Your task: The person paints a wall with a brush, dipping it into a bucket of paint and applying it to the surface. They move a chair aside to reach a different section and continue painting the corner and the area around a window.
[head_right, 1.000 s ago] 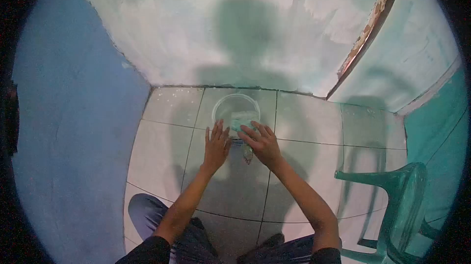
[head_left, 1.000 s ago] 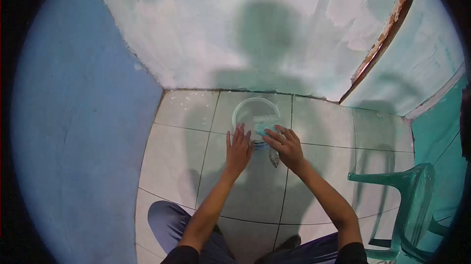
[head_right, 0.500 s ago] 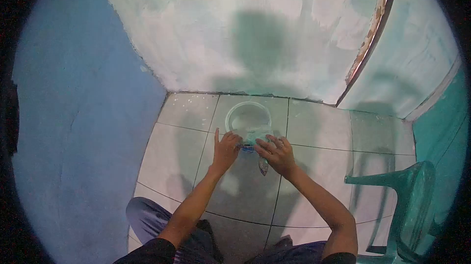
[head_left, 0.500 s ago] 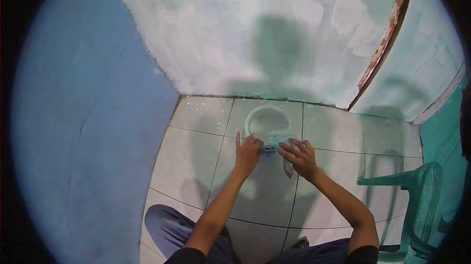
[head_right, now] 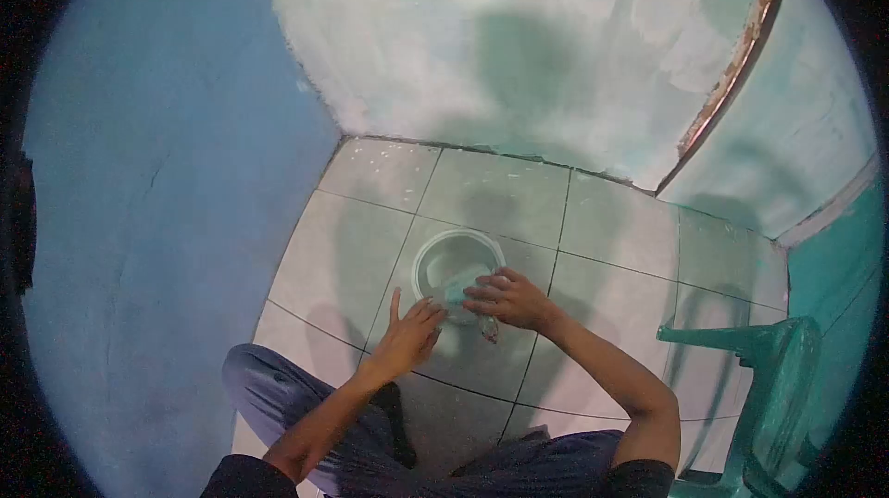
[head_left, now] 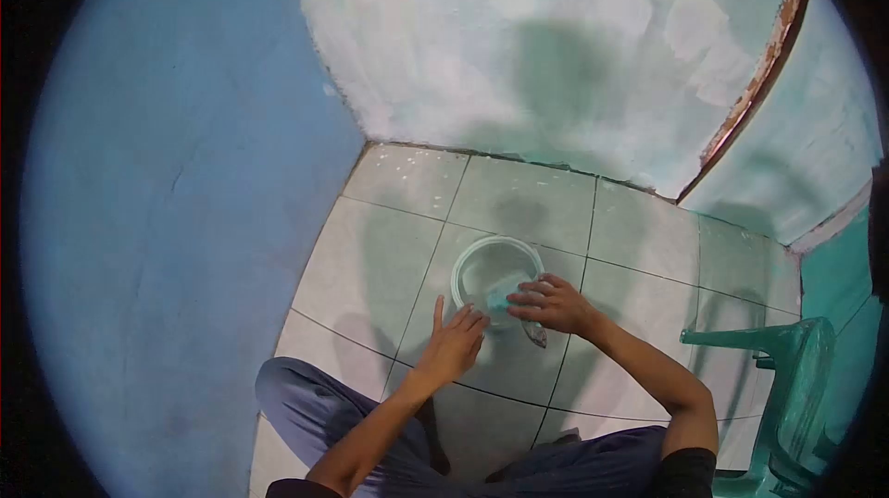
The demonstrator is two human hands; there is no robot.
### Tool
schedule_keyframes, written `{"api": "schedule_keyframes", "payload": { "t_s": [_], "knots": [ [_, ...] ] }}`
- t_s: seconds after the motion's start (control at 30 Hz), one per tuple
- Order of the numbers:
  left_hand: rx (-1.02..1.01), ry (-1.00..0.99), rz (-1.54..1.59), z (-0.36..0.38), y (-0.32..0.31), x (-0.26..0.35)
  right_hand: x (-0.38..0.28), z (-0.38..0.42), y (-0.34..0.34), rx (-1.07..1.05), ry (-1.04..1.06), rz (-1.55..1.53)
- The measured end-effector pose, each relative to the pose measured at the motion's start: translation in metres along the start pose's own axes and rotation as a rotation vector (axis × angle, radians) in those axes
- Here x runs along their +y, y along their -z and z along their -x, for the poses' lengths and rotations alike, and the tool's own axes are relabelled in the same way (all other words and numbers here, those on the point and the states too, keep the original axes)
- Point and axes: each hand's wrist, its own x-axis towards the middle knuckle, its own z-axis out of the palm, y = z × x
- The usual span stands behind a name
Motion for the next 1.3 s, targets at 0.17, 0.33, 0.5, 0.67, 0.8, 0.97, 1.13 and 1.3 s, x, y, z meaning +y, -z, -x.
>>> {"api": "schedule_keyframes", "payload": {
  "t_s": [0.17, 0.33, 0.5, 0.67, 0.8, 0.97, 1.13, 1.3],
  "knots": [
    [-0.100, -0.035, 0.144, 0.025, 0.022, -0.013, -0.013, -0.011, -0.013, -0.174, -0.002, -0.178],
    [0.038, 0.104, 0.152, 0.008, 0.044, -0.024, -0.009, -0.035, -0.009, -0.122, -0.070, -0.209],
    [0.018, 0.176, 0.123, 0.004, 0.020, -0.026, -0.002, -0.039, -0.017, -0.252, -0.119, -0.246],
    [0.032, 0.158, 0.087, 0.002, 0.007, -0.029, -0.001, -0.046, -0.028, -0.283, -0.155, -0.277],
    [0.024, 0.180, 0.007, 0.000, 0.003, -0.029, 0.000, -0.045, -0.034, -0.311, -0.162, -0.262],
    [0.008, 0.204, 0.042, -0.002, 0.005, -0.029, 0.002, -0.039, -0.040, -0.327, -0.186, -0.225],
    [0.011, 0.199, 0.044, 0.000, -0.001, -0.030, -0.002, -0.045, -0.032, -0.263, -0.166, -0.222],
    [0.010, 0.202, 0.075, -0.001, 0.005, -0.026, -0.004, -0.051, -0.026, -0.240, -0.205, -0.221]
  ]
}}
